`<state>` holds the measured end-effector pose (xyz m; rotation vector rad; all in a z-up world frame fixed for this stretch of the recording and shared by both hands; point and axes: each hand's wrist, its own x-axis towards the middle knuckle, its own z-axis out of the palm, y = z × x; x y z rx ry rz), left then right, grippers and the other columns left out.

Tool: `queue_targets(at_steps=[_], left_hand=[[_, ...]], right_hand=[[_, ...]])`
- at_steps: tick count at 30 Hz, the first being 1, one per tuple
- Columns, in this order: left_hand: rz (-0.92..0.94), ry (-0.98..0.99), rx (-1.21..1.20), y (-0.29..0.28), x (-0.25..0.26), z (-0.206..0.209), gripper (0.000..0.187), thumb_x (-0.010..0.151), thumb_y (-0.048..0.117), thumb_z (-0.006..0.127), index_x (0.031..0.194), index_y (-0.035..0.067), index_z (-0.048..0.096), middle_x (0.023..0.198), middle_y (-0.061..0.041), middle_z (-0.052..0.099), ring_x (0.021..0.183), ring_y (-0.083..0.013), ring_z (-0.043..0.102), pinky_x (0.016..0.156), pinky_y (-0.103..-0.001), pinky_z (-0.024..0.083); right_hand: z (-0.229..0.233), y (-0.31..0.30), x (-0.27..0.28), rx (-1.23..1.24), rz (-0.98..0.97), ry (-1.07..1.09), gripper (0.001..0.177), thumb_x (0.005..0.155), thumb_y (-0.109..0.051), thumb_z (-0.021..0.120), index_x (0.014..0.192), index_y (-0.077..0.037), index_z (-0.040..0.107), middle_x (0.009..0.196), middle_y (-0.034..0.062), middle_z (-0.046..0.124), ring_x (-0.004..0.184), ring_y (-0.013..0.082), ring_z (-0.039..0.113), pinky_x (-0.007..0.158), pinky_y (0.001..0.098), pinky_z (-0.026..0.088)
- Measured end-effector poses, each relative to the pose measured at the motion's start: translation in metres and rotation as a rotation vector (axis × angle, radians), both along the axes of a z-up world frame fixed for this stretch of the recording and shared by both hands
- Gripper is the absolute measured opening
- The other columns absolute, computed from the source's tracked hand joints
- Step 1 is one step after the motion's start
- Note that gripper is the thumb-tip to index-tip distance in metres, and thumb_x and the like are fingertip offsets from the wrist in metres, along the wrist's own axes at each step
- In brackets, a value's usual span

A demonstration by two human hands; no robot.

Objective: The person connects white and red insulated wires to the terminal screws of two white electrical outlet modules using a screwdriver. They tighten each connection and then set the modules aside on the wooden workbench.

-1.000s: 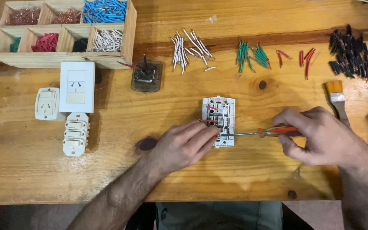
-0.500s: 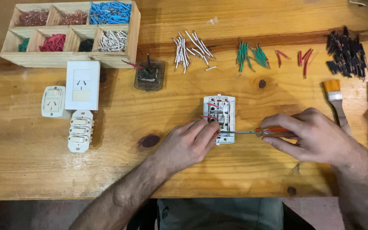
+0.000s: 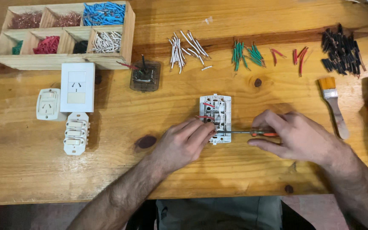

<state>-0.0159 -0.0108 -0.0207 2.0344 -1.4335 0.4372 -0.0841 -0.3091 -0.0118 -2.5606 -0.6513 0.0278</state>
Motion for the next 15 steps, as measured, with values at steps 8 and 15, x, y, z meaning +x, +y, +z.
queue_targets(at_steps=[8,15], left_hand=[[-0.021,0.052,-0.028,0.000,0.000,0.001,0.007,0.101,0.002,0.065,0.106,-0.002,0.060,0.088,-0.011,0.058,0.080,-0.0268,0.061,0.076,-0.038,0.055],[-0.046,0.222,-0.137,0.005,0.000,-0.007,0.017,0.099,0.006,0.070,0.112,-0.002,0.064,0.100,-0.012,0.068,0.091,-0.0261,0.069,0.089,-0.037,0.058]], right_hand=[[0.004,0.008,0.006,0.027,0.057,-0.060,0.020,0.095,-0.031,0.066,0.100,-0.012,0.067,0.080,0.0011,0.070,0.062,0.0222,0.069,0.063,0.0376,0.053],[0.000,0.011,0.009,0.090,0.030,-0.038,0.025,0.092,-0.035,0.071,0.095,-0.011,0.064,0.082,0.0025,0.065,0.071,0.0217,0.066,0.069,0.0344,0.051]])
